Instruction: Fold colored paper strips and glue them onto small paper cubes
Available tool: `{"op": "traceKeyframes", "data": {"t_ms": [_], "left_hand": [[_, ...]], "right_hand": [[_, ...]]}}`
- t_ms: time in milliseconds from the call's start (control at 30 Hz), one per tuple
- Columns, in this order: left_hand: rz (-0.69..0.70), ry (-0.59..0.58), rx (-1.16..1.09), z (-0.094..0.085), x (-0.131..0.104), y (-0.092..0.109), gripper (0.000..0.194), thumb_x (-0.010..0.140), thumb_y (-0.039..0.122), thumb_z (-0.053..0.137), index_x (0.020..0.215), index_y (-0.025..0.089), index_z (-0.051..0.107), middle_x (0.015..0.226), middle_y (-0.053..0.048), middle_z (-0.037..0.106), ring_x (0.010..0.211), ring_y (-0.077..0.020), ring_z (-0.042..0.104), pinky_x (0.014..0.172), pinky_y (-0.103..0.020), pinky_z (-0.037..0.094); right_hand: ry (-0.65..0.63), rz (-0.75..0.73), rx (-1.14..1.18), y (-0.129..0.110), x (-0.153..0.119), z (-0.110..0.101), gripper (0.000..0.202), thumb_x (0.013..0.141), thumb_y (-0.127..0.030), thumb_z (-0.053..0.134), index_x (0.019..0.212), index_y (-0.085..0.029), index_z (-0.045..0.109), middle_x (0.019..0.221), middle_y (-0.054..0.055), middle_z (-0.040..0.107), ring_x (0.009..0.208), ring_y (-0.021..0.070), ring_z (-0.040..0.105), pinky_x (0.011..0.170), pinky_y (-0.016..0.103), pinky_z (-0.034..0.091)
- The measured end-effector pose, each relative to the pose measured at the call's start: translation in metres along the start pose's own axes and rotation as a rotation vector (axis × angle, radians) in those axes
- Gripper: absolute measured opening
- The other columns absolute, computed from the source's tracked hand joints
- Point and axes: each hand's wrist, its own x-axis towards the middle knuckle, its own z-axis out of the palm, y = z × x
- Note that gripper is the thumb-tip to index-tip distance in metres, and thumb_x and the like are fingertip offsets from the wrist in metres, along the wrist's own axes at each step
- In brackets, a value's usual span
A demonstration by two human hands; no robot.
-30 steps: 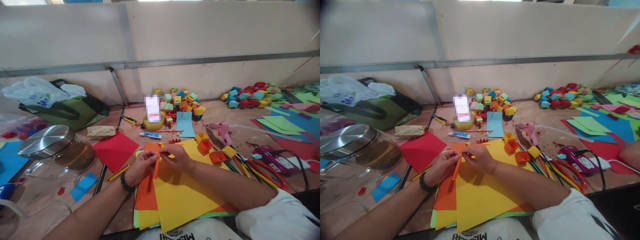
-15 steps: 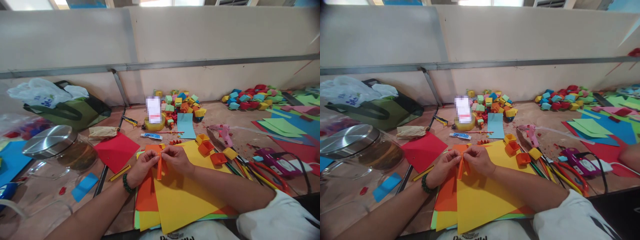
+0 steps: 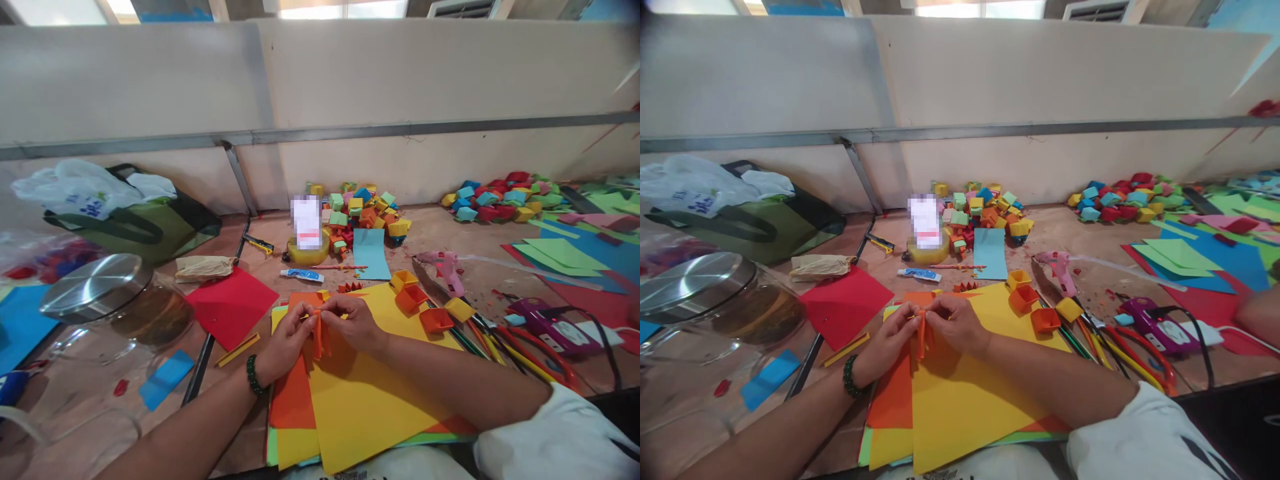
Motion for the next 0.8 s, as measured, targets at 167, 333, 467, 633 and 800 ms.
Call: {"op": "traceKeyframes", "data": {"t_ms": [167, 333, 467, 633, 800], "left_hand": [[0.057, 0.003, 0.102, -0.0015, 0.0002, -0.0066, 0.038, 0.079, 0.055, 0.063, 0.075, 0.019, 0.051, 0.073, 0.001, 0.050, 0.069, -0.0141, 0.045, 0.065, -0.026, 0.040], [0.054, 0.021, 0.085, 0.0002, 0.0002, -0.0082, 0.032, 0.078, 0.049, 0.067, 0.077, 0.019, 0.055, 0.074, 0.000, 0.054, 0.071, -0.0145, 0.048, 0.068, -0.026, 0.042], [-0.004, 0.025, -0.045, 0.0031, 0.0002, -0.0079, 0.036, 0.071, 0.047, 0.074, 0.077, 0.018, 0.053, 0.074, 0.001, 0.053, 0.069, -0.0130, 0.050, 0.066, -0.025, 0.044], [-0.028, 0.034, -0.002, 0.0027, -0.0003, -0.0061, 0.034, 0.072, 0.045, 0.074, 0.075, 0.018, 0.055, 0.068, 0.001, 0.056, 0.063, -0.0123, 0.054, 0.060, -0.024, 0.044], [0.008, 0.049, 0.089, 0.0027, -0.0024, -0.0031, 0.030, 0.073, 0.042, 0.073, 0.073, 0.017, 0.057, 0.065, 0.002, 0.057, 0.058, -0.0106, 0.053, 0.056, -0.022, 0.043]], "right_hand": [[-0.085, 0.015, 0.004, -0.0054, 0.0019, -0.0038, 0.029, 0.082, -0.043, 0.063, 0.073, -0.016, 0.065, 0.065, 0.001, 0.065, 0.056, 0.0100, 0.053, 0.053, 0.022, 0.044], [-0.011, 0.024, -0.038, -0.0046, 0.0017, -0.0002, 0.032, 0.081, -0.047, 0.065, 0.067, -0.018, 0.064, 0.061, 0.001, 0.063, 0.052, 0.0104, 0.053, 0.048, 0.023, 0.042], [-0.018, 0.029, 0.007, -0.0040, 0.0000, 0.0014, 0.033, 0.082, -0.049, 0.062, 0.071, -0.018, 0.064, 0.062, 0.001, 0.064, 0.051, 0.0103, 0.055, 0.049, 0.022, 0.045], [-0.016, 0.050, 0.026, -0.0042, 0.0004, 0.0008, 0.033, 0.081, -0.050, 0.064, 0.072, -0.018, 0.060, 0.065, 0.000, 0.062, 0.055, 0.0104, 0.055, 0.051, 0.022, 0.045], [-0.044, 0.081, -0.035, -0.0012, 0.0010, 0.0010, 0.031, 0.077, -0.045, 0.068, 0.068, -0.017, 0.057, 0.059, -0.002, 0.058, 0.051, 0.0082, 0.048, 0.047, 0.020, 0.040]]}}
